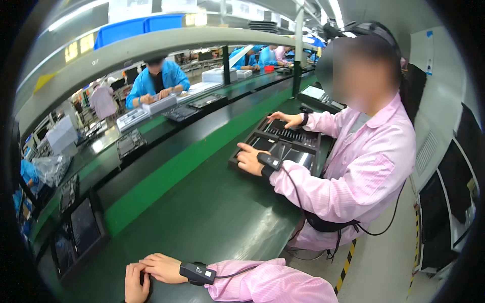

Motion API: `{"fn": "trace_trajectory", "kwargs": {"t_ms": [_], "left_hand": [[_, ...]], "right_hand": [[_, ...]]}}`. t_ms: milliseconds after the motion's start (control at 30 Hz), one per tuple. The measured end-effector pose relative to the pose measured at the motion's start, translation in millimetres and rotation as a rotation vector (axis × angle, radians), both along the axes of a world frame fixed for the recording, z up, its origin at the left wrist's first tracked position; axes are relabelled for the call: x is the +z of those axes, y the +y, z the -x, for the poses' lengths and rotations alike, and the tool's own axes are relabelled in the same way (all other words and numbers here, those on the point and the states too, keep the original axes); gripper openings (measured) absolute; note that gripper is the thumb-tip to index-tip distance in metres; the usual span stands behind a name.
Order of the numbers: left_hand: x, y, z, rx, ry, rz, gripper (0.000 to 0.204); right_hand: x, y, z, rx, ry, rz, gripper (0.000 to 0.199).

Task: Testing touchscreen tablets on an electronics assembly line.

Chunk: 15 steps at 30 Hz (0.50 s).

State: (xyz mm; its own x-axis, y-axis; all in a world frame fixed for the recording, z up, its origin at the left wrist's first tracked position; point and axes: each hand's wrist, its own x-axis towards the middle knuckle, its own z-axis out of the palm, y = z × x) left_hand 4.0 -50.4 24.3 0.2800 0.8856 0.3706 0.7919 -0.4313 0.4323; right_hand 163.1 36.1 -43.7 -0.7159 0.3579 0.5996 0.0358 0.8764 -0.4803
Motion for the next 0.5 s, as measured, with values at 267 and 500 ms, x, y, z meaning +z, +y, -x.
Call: {"fn": "trace_trajectory", "kwargs": {"t_ms": [267,500], "left_hand": [[-7.1,8.7,4.7,0.011,0.019,-0.06,0.028],[-15.0,8.9,12.6,0.021,0.002,-0.056,0.027]], "right_hand": [[8.8,2.0,-1.9,0.014,-0.073,0.021,0.029],[8.8,0.7,2.8,-0.009,-0.042,0.014,0.027]]}}
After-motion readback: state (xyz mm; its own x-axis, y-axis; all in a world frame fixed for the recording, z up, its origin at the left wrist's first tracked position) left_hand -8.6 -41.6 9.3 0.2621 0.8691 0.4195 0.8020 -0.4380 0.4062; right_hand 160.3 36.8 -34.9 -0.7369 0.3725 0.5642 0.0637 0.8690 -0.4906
